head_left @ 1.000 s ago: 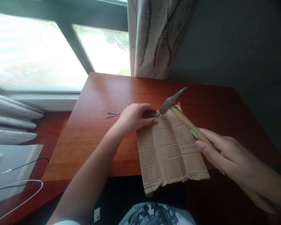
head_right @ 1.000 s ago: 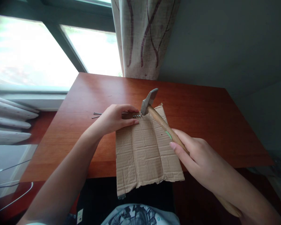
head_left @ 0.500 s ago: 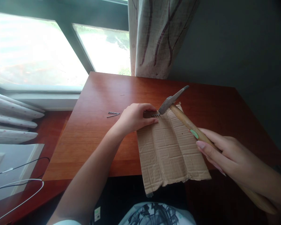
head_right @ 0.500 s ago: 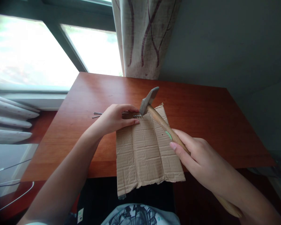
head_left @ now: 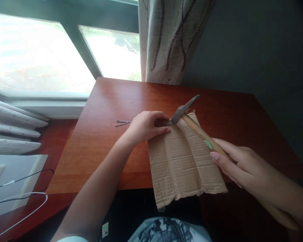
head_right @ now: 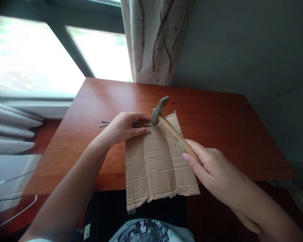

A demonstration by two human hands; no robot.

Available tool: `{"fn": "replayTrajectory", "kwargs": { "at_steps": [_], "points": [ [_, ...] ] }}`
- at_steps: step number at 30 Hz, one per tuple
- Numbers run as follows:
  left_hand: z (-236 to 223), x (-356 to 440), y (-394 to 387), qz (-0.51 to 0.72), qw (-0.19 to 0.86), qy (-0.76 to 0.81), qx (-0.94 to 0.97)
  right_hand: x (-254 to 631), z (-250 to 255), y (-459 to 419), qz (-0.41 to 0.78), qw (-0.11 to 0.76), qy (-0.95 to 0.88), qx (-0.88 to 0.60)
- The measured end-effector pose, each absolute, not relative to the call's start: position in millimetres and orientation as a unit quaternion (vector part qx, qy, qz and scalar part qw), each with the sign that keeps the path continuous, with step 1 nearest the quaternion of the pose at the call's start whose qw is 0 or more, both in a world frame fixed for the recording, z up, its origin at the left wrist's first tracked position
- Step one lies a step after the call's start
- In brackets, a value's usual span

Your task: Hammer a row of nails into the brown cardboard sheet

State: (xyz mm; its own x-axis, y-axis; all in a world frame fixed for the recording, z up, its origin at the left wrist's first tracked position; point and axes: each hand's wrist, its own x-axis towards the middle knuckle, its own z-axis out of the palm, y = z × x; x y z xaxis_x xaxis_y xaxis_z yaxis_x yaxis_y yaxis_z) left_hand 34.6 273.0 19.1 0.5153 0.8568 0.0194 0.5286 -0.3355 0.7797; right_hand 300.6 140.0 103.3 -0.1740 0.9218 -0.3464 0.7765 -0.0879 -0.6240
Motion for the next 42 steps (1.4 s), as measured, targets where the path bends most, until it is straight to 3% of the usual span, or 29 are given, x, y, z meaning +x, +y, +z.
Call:
{"fn": "replayTrajectory", "kwargs": {
  "at_steps": [21,32,37,42],
  "points": [
    [22.4,34.1,271.8,0.218,0.363,0.441,0.792,314.2,108.4,131.0,0.378,0.123,-0.629,-0.668],
    [29.6,31.3,272.5,0.31,0.377,0.433,0.758,344.8,95.6,108.6,0.421,0.237,-0.507,-0.714],
    [30.6,16.0,277.1,0.362,0.321,0.474,0.735,348.9,90.4,102.4,0.431,0.289,-0.46,-0.721],
    [22.4,-22.4,268.7,0.285,0.203,0.562,0.749,357.8,76.1,97.5,0.455,0.297,-0.442,-0.714]
  ]
}}
